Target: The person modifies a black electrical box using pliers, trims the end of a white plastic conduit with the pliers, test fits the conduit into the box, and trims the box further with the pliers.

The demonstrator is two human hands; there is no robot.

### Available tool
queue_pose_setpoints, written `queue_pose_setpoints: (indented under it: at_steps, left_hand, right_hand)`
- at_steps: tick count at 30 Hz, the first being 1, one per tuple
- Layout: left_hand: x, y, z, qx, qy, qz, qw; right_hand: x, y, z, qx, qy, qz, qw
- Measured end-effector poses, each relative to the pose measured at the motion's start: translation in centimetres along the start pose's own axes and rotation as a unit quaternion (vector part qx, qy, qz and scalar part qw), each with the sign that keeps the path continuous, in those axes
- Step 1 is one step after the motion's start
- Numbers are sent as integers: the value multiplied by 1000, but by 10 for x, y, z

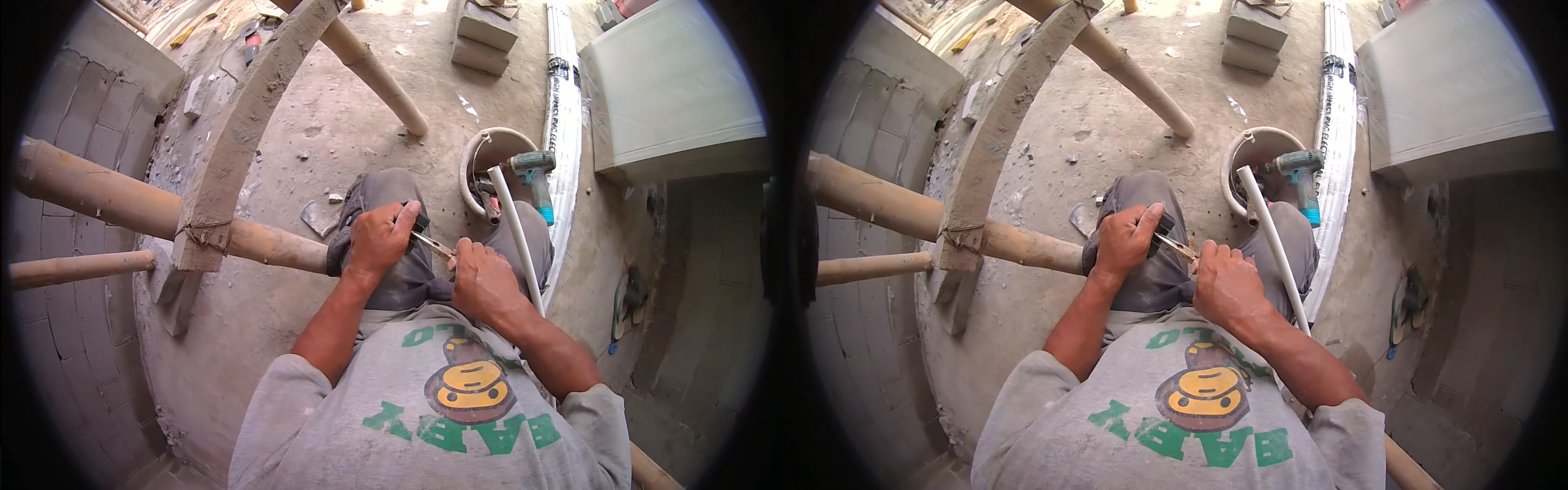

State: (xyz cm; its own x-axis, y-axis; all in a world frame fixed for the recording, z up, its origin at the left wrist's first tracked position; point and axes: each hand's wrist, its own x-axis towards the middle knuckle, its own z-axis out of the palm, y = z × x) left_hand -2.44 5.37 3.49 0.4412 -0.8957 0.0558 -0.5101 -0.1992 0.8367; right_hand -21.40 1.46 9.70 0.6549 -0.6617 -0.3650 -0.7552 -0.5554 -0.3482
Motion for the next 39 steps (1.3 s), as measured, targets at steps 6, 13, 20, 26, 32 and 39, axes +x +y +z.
queue_pose_setpoints:
  at_steps: [6, 13, 20, 26, 32, 39]
  left_hand:
    - [12, 15, -1, 34, -34, -73, 996]
    - [5, 2, -8, -95, -74, 0, 993]
    - [4, 1, -11, -155, -79, 10, 985]
    - [0, -3, -8, -179, -78, -4, 981]
    - [-1, -10, -9, -191, -84, -20, 978]
    - [1, -2, 1, -17, -8, -2, 1000]
  right_hand:
    - [-3, 8, 0, 56, 17, 36, 998]
    - [4, 28, -3, 401, -231, 22, 886]
    - [12, 37, 10, 510, -314, 59, 799]
    - [11, 37, 13, 531, -329, 62, 779]
    - [15, 34, 13, 536, -331, 50, 775]
    - [0, 1, -5, 25, -30, -9, 999]
